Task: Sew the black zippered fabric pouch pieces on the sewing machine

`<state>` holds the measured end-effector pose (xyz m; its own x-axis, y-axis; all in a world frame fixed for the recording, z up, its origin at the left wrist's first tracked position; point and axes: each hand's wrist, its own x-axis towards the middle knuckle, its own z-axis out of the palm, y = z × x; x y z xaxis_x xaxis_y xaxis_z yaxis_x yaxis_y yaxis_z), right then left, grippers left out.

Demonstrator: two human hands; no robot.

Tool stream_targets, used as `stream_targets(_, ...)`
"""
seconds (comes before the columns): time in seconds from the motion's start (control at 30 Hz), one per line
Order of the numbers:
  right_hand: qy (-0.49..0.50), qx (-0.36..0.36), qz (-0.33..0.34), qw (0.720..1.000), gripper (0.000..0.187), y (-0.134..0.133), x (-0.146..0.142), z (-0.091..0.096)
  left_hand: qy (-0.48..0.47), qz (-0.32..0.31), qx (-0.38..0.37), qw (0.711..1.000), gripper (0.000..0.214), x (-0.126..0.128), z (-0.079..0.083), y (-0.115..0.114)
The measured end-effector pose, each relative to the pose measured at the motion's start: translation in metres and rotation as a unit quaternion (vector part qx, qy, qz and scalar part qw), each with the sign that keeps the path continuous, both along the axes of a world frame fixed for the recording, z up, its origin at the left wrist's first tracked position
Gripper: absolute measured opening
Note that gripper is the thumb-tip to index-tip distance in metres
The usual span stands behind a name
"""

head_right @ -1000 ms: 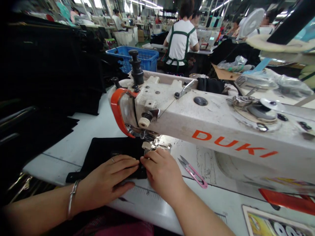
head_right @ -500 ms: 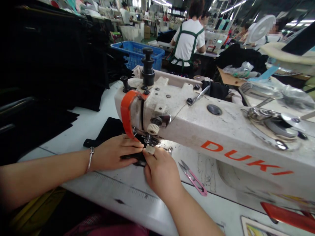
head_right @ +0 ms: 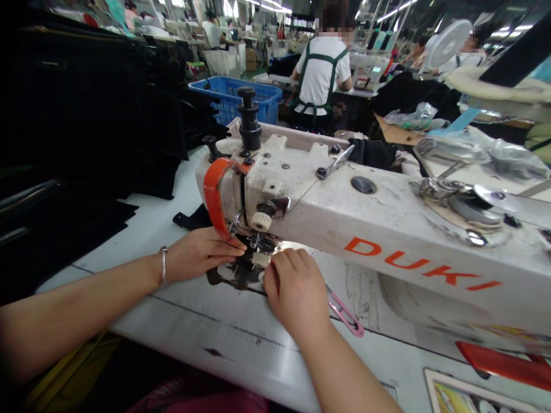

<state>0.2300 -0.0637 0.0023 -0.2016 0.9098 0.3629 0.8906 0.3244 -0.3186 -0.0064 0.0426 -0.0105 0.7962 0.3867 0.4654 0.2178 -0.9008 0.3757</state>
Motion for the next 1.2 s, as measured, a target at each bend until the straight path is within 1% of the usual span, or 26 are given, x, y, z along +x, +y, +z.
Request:
stream_targets(0.07,-0.031,-0.004,-0.02,0.999,0.021,0.001,0.001,-0.001,0.005,0.014,-0.012,1.0,0.013,0.002,0.002,-0.006)
stream_targets(0.13,-0.035,-0.008,-0.017,0.999,0.025,0.001,0.001,-0.004,0.02,0.034,-0.013,0.999,0.012,0.006,0.003,-0.013)
stream_targets(0.17,-0.023,-0.01,-0.004,1.0,0.023,0.0,0.001,-0.005,0.026,0.043,-0.01,0.999,0.011,0.008,0.003,-0.017)
stream_targets(0.27,0.035,-0.008,0.067,0.997,0.008,-0.001,-0.001,-0.01,0.031,0.061,0.0,0.998,0.01,0.012,0.001,-0.024)
stream_targets(0.33,0.064,-0.004,0.101,0.993,0.014,-0.001,-0.003,-0.012,0.03,0.064,0.005,0.998,0.011,0.014,0.0,-0.026)
stream_targets(0.4,0.081,0.001,0.111,0.99,0.014,0.0,-0.005,-0.014,0.024,0.062,0.014,0.998,0.013,0.016,-0.001,-0.025)
stream_targets(0.5,0.092,0.015,0.11,0.99,0.012,0.001,-0.006,-0.016,0.017,0.059,0.024,0.998,0.015,0.018,-0.001,-0.023)
stream_targets(0.6,0.083,0.024,0.104,0.991,0.014,0.003,-0.006,-0.017,0.024,0.057,0.023,0.998,0.011,0.021,0.0,-0.018)
stream_targets(0.87,0.046,0.004,0.083,0.995,0.022,0.006,-0.005,-0.017,0.035,0.08,0.018,0.996,0.003,0.028,0.001,-0.001)
stream_targets(1.03,0.033,-0.007,0.075,0.997,0.024,0.006,-0.007,-0.017,0.036,0.094,0.016,0.995,0.004,0.029,0.0,0.001)
stream_targets(1.2,0.039,-0.008,0.074,0.996,0.023,0.007,-0.007,-0.017,0.041,0.09,0.016,0.995,0.005,0.029,-0.001,0.0)
